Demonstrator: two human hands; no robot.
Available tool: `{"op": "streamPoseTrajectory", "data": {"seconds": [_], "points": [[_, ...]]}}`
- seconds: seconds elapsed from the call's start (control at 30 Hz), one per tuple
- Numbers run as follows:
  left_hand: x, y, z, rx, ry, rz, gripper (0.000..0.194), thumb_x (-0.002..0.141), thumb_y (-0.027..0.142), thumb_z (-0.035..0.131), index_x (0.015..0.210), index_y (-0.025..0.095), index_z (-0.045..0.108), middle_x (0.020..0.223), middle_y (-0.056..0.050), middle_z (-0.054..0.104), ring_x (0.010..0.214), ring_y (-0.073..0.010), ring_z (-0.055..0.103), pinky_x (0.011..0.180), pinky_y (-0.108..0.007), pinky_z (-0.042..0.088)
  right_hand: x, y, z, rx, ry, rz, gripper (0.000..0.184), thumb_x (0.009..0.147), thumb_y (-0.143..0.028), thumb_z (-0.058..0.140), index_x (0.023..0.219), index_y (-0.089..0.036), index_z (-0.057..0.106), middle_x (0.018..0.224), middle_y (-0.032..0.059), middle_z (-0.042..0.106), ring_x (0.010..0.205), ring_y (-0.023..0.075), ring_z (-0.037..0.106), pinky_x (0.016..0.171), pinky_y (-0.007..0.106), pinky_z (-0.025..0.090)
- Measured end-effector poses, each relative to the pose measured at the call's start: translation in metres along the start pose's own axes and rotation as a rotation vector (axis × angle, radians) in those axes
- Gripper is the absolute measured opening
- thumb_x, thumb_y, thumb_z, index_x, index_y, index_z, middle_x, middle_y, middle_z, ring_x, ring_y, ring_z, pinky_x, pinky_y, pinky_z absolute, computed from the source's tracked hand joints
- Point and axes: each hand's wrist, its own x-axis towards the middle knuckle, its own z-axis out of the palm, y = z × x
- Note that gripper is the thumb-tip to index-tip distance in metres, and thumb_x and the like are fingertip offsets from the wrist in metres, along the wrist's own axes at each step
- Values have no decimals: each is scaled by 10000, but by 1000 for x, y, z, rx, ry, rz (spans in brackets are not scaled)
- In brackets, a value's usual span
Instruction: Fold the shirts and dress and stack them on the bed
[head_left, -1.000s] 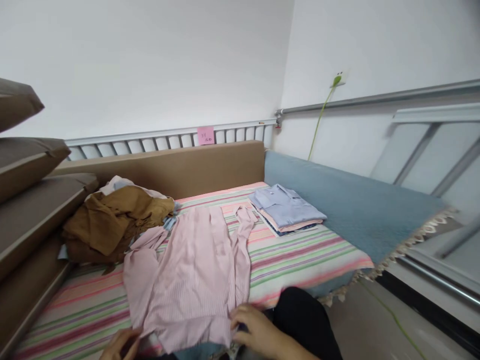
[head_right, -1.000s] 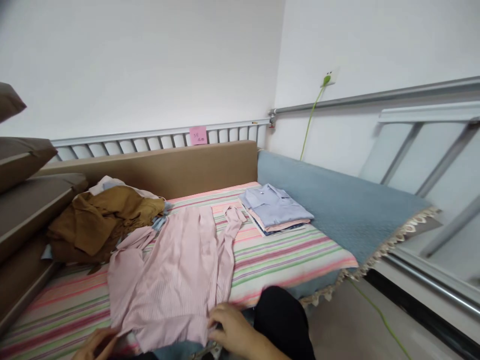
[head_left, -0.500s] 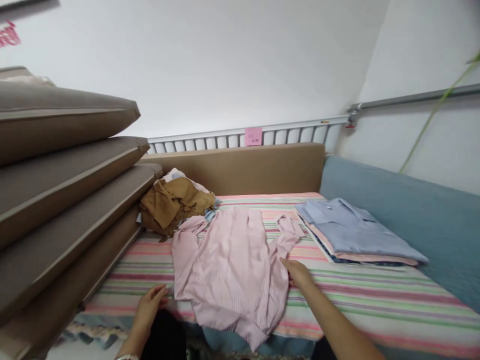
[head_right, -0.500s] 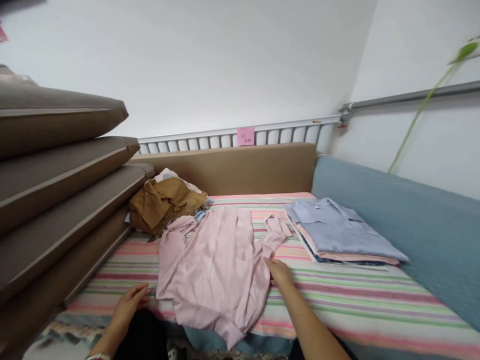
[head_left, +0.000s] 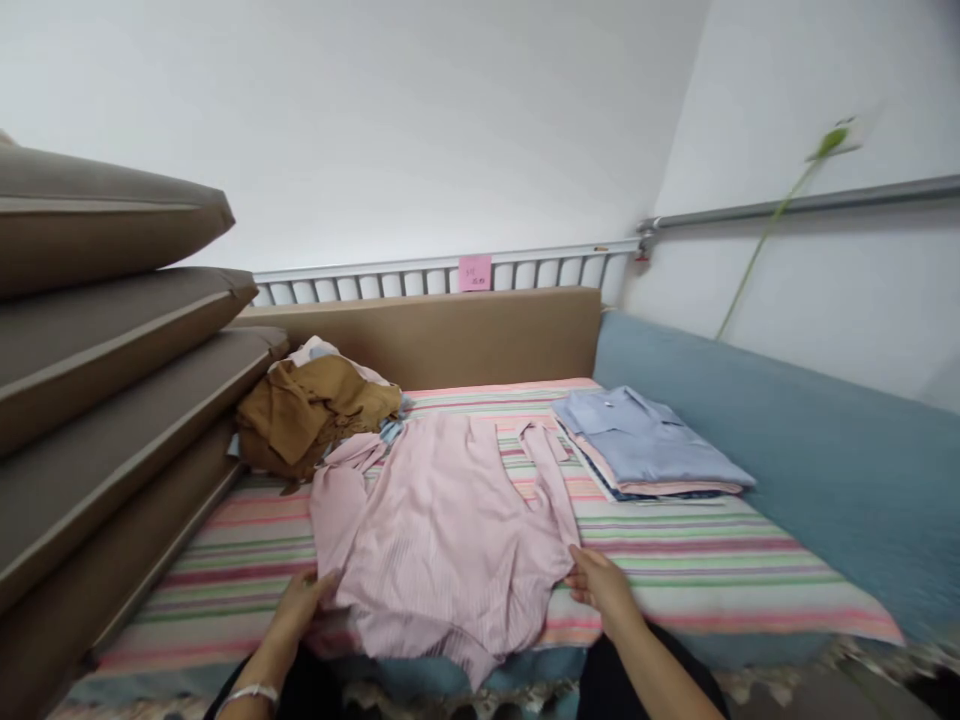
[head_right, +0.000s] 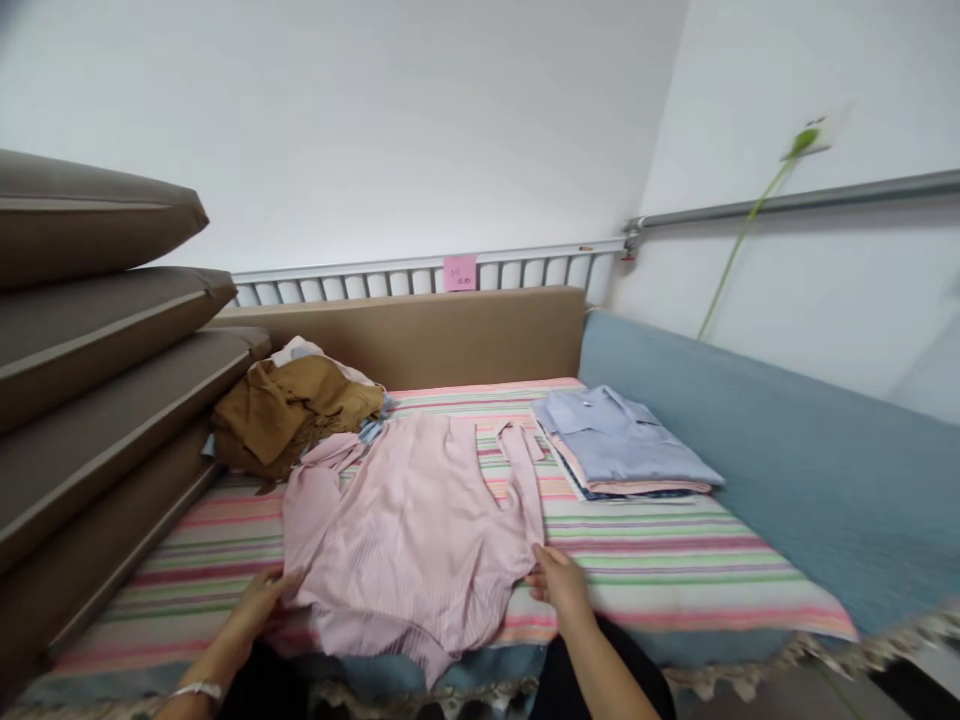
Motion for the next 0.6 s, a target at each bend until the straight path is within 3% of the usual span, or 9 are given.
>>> {"op": "streamPoseTrajectory", "data": {"seconds": [0.17,0.3,0.4,0.47,0.5,0.6], "points": [[10,-14,12,57,28,125,344,590,358,542,877,171,519,783,-90,686,827,-282,661,710,-344,514,-3,-6,-5,-74,79,-44,310,603,-425,673,753,-185,546,495,-19,550,475,160,601,443,247,469],[10,-31,1,224,34,174,435,593,341,526,970,124,514,676,-85,669,705,-294,660,680,-370,510,17,-23,-26,-486,105,-50,186,682,-377,572,659,-193,564,492,23,581,507,201,618,473,296,483],[13,-20,-3,388,214,325,489,701,351,438,1124,107,466,834,-129,676,793,-291,654,749,-409,503,31,-44,-32,-717,132,-246,160,721,-308,488,685,-209,608,704,73,681,717,234,654,650,344,513],[19,4,8,402,288,508,434,752,338,395,1125,137,491,1018,-148,651,947,-272,624,869,-412,470,33,-57,-18,-806,132,-488,222,746,-287,449,808,-209,647,905,88,695,899,232,633,812,342,482],[22,19,19,405,254,599,403,772,332,379,1100,145,520,1068,-147,639,1004,-260,603,918,-405,446,32,-61,-5,-861,101,-602,270,769,-287,422,875,-204,656,978,90,685,955,225,616,866,336,459],[38,64,64,478,-39,776,401,809,303,357,1112,146,568,1170,-131,612,1122,-227,540,1012,-371,377,28,-61,49,-984,-125,-784,382,840,-292,351,1058,-177,642,1129,94,643,1072,207,570,961,346,402]]}}
